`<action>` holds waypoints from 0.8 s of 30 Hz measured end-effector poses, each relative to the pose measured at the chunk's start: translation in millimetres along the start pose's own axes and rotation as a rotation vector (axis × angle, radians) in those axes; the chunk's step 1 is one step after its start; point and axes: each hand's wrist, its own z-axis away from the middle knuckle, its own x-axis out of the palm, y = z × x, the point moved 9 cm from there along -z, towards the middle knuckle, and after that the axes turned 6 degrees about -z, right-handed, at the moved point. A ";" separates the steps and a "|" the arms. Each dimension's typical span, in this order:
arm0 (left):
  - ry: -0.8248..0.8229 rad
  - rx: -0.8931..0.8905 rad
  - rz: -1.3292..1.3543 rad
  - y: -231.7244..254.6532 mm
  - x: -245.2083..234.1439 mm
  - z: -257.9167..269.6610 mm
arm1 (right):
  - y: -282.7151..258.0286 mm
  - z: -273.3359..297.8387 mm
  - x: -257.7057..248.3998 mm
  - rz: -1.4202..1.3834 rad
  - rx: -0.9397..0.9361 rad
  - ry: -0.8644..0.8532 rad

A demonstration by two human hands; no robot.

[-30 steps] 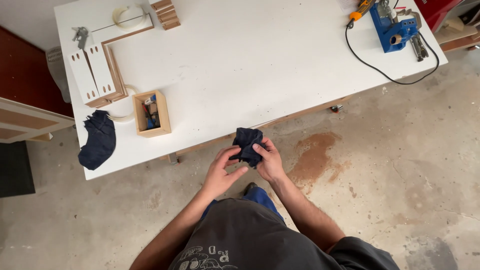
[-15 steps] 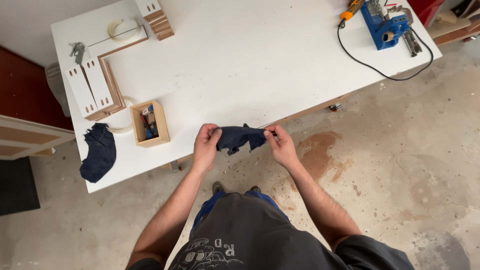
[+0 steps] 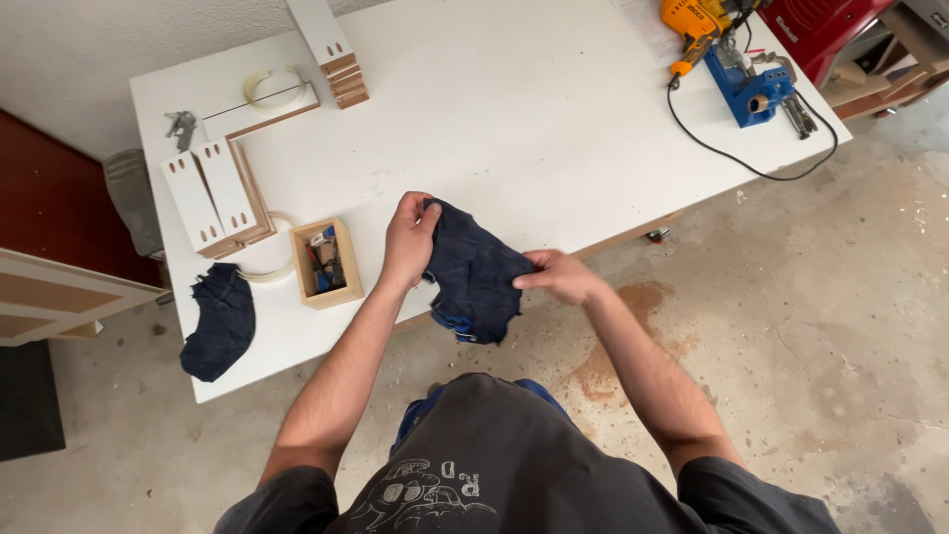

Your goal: Prepare the workshop by cleaning the workbench, retrieving an iron from storage, and reviewing project plans.

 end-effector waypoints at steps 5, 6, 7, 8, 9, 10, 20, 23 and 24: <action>0.035 -0.218 0.119 -63.7 -15.2 -14.7 | 160.5 -75.6 -33.6 -0.411 0.057 0.261; 0.056 -0.237 0.091 -60.7 -24.1 -13.7 | 147.6 -73.3 -33.4 -0.402 0.021 0.343; 0.073 -0.261 0.060 -60.6 -32.9 -8.7 | 139.1 -65.9 -31.4 -0.397 -0.009 0.430; 0.071 -0.271 0.058 -83.1 -32.4 -18.1 | 121.4 -53.5 -13.9 -0.398 0.001 0.433; 0.083 -0.361 0.252 -111.7 -30.1 -27.7 | 105.0 -45.1 6.4 -0.282 0.075 0.396; 0.096 -0.449 0.447 -139.1 -26.1 -36.3 | 88.4 -36.1 26.3 -0.167 0.150 0.359; -0.061 -0.522 0.517 -123.6 -3.3 59.1 | 128.7 -67.9 4.7 -0.115 0.153 0.261; -0.157 -0.469 0.344 -126.9 11.5 58.3 | 116.8 -56.3 -19.0 -0.023 0.147 0.271; -0.197 -0.441 0.259 -127.6 13.5 53.0 | 113.7 -50.8 -26.6 0.024 0.145 0.267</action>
